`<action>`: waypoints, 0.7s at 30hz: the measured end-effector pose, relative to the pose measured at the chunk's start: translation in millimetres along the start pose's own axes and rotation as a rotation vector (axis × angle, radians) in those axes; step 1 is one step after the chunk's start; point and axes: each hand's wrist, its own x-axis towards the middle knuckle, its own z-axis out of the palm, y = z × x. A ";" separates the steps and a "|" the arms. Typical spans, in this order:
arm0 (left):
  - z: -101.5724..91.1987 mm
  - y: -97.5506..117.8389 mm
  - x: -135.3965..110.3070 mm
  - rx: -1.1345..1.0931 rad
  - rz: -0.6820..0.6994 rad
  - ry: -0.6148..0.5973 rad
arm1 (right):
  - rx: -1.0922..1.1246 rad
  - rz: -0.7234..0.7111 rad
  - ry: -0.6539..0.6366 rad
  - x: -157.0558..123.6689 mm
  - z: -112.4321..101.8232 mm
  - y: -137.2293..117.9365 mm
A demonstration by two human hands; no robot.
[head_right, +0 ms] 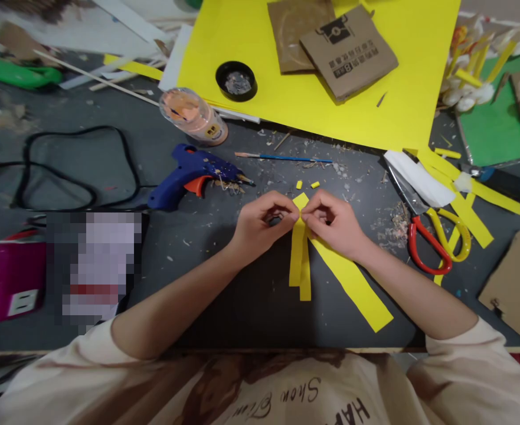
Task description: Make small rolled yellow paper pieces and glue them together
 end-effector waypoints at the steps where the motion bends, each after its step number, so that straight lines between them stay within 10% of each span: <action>1: 0.1 -0.6 -0.1 -0.005 0.018 -0.009 | 0.031 -0.008 -0.007 0.3 -0.1 -0.2; 21: 3.1 -6.0 -1.7 0.019 0.192 0.066 | 0.057 0.016 -0.038 1.3 -2.9 1.3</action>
